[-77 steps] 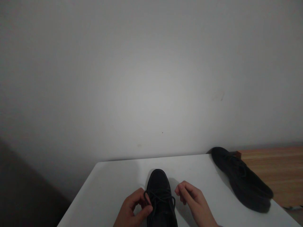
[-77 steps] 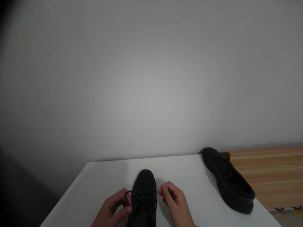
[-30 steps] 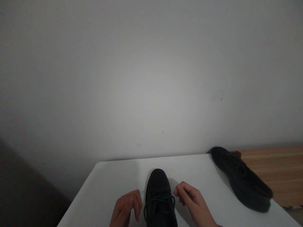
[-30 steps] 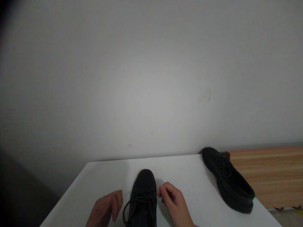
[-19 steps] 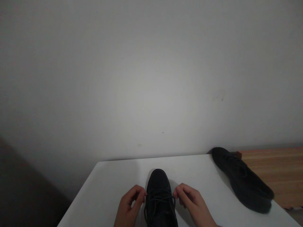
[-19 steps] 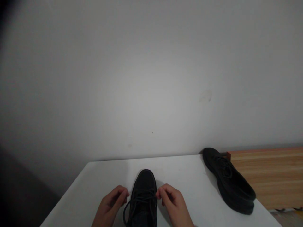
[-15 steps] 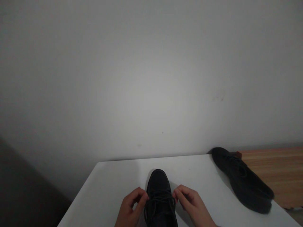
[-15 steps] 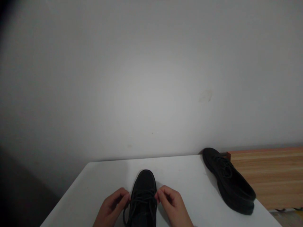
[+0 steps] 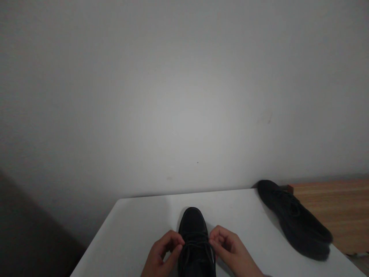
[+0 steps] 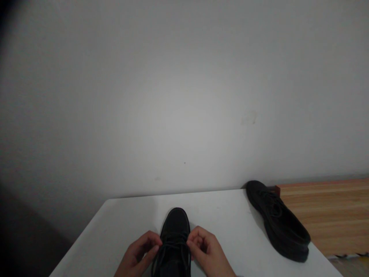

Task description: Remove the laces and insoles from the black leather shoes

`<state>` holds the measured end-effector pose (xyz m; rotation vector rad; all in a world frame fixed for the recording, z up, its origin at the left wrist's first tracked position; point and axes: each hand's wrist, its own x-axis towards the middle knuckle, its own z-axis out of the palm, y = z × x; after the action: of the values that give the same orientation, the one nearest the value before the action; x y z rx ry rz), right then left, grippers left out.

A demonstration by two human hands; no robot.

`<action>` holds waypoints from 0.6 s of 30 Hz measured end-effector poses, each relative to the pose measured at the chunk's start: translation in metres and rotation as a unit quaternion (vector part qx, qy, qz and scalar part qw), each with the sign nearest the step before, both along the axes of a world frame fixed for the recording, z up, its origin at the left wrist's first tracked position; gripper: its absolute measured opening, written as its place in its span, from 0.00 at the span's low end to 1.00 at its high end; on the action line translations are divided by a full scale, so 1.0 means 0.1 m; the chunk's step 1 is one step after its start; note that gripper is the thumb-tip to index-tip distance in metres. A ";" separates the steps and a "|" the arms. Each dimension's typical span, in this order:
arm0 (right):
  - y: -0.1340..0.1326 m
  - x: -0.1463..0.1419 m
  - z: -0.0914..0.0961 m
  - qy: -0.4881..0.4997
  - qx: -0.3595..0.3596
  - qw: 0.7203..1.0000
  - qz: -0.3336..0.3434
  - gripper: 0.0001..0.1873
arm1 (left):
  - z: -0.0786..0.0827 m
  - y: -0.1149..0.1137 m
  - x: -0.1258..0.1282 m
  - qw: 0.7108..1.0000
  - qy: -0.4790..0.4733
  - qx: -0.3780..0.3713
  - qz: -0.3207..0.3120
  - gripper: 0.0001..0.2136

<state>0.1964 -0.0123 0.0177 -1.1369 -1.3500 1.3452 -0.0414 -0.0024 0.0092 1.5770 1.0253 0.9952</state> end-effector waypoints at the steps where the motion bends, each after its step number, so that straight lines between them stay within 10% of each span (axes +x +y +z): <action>1: 0.00 0.00 0.00 0.003 0.002 1.000 0.003 0.29 | 0.00 0.00 -0.01 1.000 0.004 0.000 -0.006 0.14; 18: -0.02 0.01 -0.06 -0.018 0.018 0.999 0.034 0.28 | 0.00 0.03 -0.01 0.999 0.029 -0.001 -0.021 0.11</action>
<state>0.1975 -0.0142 0.0113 -1.1054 -1.4451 1.3493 -0.0419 0.0005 0.0089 1.6272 1.0283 0.9257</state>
